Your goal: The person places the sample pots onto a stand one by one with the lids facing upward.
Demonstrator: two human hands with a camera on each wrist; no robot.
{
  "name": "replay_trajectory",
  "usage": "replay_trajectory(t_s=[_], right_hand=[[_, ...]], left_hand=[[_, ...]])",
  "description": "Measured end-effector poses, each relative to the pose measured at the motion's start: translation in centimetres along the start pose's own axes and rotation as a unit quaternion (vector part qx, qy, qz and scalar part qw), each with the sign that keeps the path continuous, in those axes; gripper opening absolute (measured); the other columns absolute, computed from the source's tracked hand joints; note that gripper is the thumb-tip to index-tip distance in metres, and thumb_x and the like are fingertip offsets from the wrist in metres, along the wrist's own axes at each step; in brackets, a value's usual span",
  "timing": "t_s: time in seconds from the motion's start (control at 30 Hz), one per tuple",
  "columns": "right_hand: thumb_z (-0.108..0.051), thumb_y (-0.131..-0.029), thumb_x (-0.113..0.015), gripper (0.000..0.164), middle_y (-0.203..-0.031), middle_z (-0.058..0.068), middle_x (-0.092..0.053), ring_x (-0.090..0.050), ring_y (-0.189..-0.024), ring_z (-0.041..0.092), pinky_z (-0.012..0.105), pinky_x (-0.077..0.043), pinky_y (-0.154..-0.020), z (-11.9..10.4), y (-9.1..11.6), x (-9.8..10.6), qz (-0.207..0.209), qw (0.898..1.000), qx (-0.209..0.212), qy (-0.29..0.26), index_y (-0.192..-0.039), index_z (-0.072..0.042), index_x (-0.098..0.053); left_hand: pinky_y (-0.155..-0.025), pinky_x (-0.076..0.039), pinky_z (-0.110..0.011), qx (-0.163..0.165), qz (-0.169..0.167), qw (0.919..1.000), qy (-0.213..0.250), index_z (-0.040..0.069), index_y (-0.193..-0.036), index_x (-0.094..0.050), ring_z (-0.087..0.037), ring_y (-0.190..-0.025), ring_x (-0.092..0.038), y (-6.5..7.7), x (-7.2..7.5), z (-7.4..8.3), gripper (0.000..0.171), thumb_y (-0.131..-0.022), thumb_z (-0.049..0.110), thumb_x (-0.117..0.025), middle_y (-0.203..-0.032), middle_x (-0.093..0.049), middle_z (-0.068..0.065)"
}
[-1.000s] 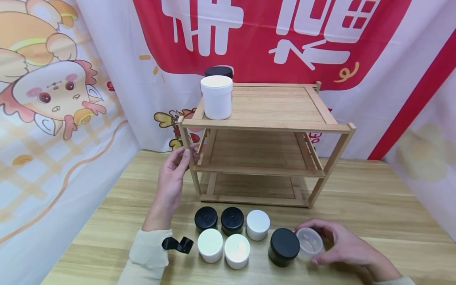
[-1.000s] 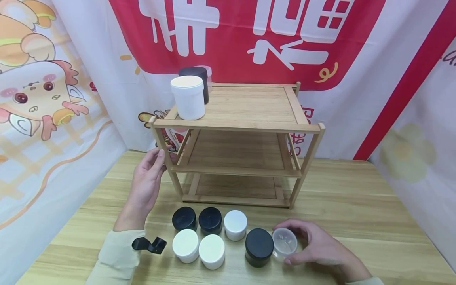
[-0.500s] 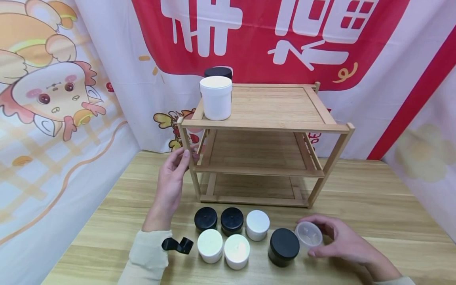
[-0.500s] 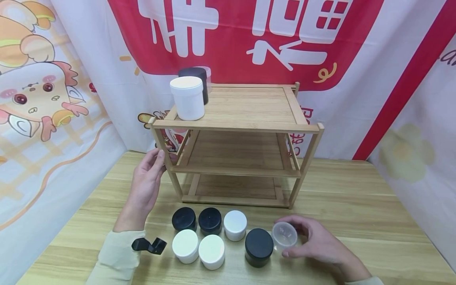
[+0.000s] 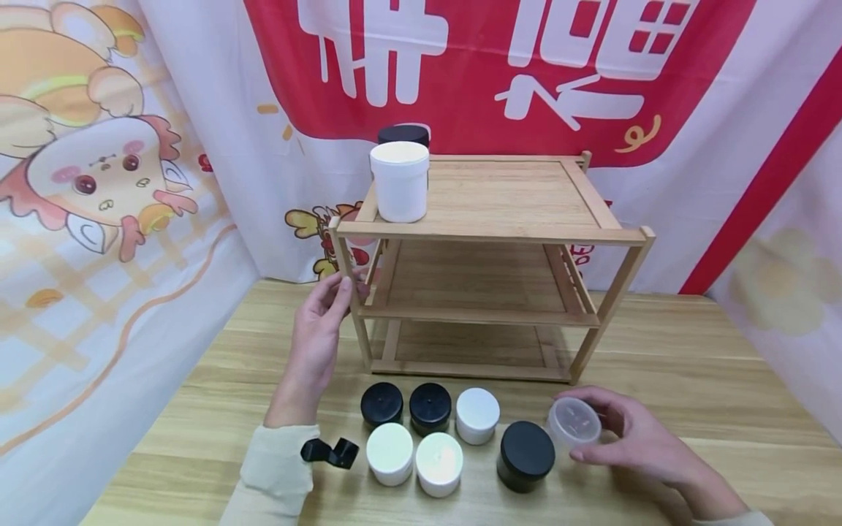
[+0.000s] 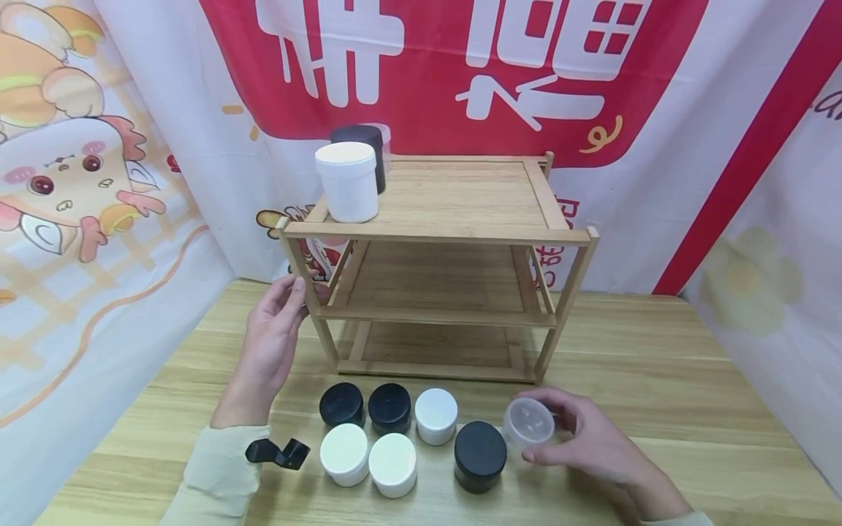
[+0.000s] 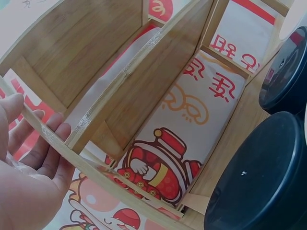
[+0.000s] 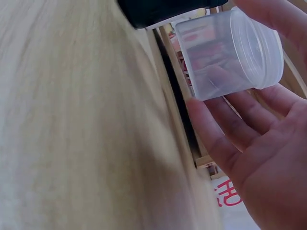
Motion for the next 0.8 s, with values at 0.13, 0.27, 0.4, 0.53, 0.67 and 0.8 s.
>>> replay_trajectory(t_s=[0.13, 0.27, 0.4, 0.53, 0.67, 0.8], right_hand=[[-0.003, -0.086, -0.088, 0.063, -0.125, 0.000, -0.075, -0.072, -0.108, 0.013, 0.024, -0.057, -0.091, -0.7, 0.2, 0.9, 0.028, 1.000, -0.008, 0.009, -0.143, -0.008, -0.061], [0.001, -0.086, -0.086, 0.062, -0.122, 0.000, -0.075, -0.073, -0.104, 0.014, 0.025, -0.058, -0.089, -2.2, -0.2, 1.9, 0.050, 0.999, 0.009, 0.008, -0.142, -0.007, -0.060], [0.006, -0.085, -0.085, 0.060, -0.116, -0.001, -0.075, -0.073, -0.099, 0.014, 0.026, -0.059, -0.084, -4.2, -0.8, 2.9, 0.066, 0.998, 0.024, 0.009, -0.139, -0.005, -0.059], [0.004, -0.087, -0.084, 0.060, -0.117, -0.001, -0.075, -0.074, -0.099, 0.014, 0.028, -0.062, -0.081, -6.0, -1.5, 3.6, 0.070, 0.997, 0.018, 0.011, -0.140, -0.006, -0.058], [0.002, -0.089, -0.084, 0.060, -0.118, 0.000, -0.074, -0.073, -0.099, 0.016, 0.028, -0.062, -0.081, -7.6, -2.0, 4.1, 0.073, 0.997, 0.016, 0.023, -0.141, -0.008, -0.058], [-0.003, -0.091, -0.084, 0.058, -0.118, 0.000, -0.074, -0.073, -0.100, 0.016, 0.028, -0.062, -0.081, -8.9, -2.3, 4.9, 0.081, 0.995, 0.003, 0.050, -0.142, -0.011, -0.059]], left_hand=[[-0.117, -0.042, -0.034, 0.006, -0.005, 1.0000, -0.005, 0.015, -0.140, -0.065, -0.017, -0.123, -0.065, 0.1, -0.1, -0.2, 0.034, -0.113, 0.034, -0.057, -0.127, -0.073, -0.006], [-0.117, -0.042, -0.033, 0.006, -0.005, 0.9999, -0.007, 0.015, -0.140, -0.064, -0.015, -0.123, -0.064, 0.1, 0.0, -0.3, 0.034, -0.113, 0.035, -0.057, -0.129, -0.073, -0.005], [-0.118, -0.042, -0.033, 0.005, -0.005, 1.0000, -0.007, 0.015, -0.140, -0.064, -0.014, -0.123, -0.065, 0.1, 0.2, -0.2, 0.034, -0.113, 0.035, -0.057, -0.131, -0.073, -0.006], [-0.119, -0.041, -0.034, 0.005, -0.006, 0.9999, -0.009, 0.015, -0.141, -0.064, -0.015, -0.124, -0.065, 0.1, 0.2, -0.1, 0.035, -0.113, 0.035, -0.057, -0.131, -0.072, -0.006], [-0.118, -0.041, -0.035, 0.005, -0.006, 0.9999, -0.010, 0.015, -0.141, -0.064, -0.015, -0.123, -0.064, 0.1, 0.2, -0.1, 0.035, -0.113, 0.035, -0.057, -0.129, -0.073, -0.004], [-0.118, -0.041, -0.035, 0.003, -0.009, 0.9999, -0.007, 0.014, -0.141, -0.064, -0.016, -0.123, -0.064, 0.0, 0.0, -0.1, 0.036, -0.113, 0.036, -0.057, -0.122, -0.074, 0.001]])
Point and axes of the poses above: each hand's wrist, its own y-axis away from the middle knuckle, its own x-axis out of the back of the hand, z = x × y, the point moved 10 cm from there along -y, towards the middle knuckle
